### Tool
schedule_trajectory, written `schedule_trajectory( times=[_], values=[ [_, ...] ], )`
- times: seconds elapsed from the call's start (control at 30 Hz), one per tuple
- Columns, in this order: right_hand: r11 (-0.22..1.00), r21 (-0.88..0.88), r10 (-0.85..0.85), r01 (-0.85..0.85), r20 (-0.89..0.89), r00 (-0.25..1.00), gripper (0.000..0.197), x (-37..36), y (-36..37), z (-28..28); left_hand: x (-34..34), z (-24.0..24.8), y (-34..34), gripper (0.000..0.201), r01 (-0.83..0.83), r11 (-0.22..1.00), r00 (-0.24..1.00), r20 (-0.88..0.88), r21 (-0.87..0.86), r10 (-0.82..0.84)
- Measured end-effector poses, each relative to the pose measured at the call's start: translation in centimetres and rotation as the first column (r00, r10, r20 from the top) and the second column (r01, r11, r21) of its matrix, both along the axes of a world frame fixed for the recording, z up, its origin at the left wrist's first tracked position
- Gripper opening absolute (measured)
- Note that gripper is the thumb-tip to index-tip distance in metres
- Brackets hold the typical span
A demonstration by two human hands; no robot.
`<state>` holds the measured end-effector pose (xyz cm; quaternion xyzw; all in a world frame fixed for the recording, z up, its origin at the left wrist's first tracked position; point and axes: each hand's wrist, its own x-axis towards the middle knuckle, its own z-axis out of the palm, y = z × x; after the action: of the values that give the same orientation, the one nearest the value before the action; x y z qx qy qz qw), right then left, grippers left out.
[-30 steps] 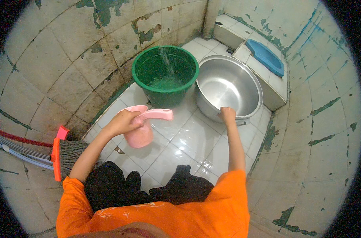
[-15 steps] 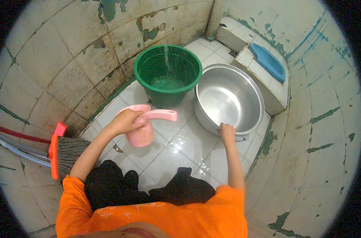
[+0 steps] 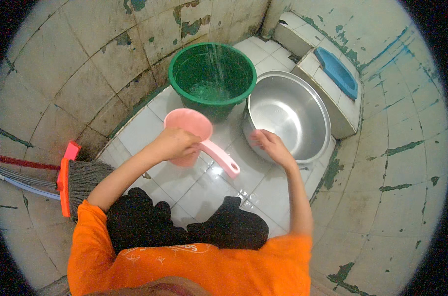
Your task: The person scoops water from a green bucket with a pink scoop and pours it into a large metal basin. The person repeats this action multiple times to fill the basin.
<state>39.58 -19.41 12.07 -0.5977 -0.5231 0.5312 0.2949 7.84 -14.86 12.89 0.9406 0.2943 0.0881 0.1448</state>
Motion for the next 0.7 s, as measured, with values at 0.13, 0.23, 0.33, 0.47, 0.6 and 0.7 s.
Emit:
schedule_trajectory(
  times=[0.13, 0.23, 0.33, 0.47, 0.6, 0.7],
  values=[
    [0.932, -0.157, 0.34, -0.328, 0.058, 0.939, 0.041, -8.3, 1.1, 5.2, 1.7, -0.2, 0.7, 0.016, 0.11, 0.921, 0.991, 0.034, 0.373, -0.132],
    [0.975, -0.064, 0.22, -0.211, 0.184, 0.958, 0.041, -9.5, 2.6, 9.1, 0.6, 2.1, 3.1, 0.031, -0.005, 0.867, 0.972, 0.205, 0.499, -0.112],
    [0.991, 0.033, 0.114, -0.129, 0.295, 0.949, 0.038, -7.7, 5.4, 10.3, -0.6, 2.7, 6.9, 0.048, -0.186, 0.905, 0.858, 0.512, 0.383, -0.04],
    [0.813, 0.435, -0.074, -0.388, 0.737, 0.672, 0.033, -8.6, 11.2, 8.6, 0.2, -2.2, 11.1, 0.056, -0.268, 0.909, 0.823, 0.566, 0.319, 0.044],
    [0.658, 0.219, -0.143, -0.72, 0.976, 0.166, 0.019, -10.2, 21.3, 0.8, 0.9, -8.8, 13.7, 0.056, -0.391, 0.874, 0.845, 0.49, 0.29, 0.215],
    [0.57, -0.013, -0.094, -0.822, 0.992, -0.08, 0.016, -10.4, 26.1, -7.7, 1.5, -10.4, 14.3, 0.054, -0.356, 0.899, 0.898, 0.359, 0.254, 0.254]
  ],
)
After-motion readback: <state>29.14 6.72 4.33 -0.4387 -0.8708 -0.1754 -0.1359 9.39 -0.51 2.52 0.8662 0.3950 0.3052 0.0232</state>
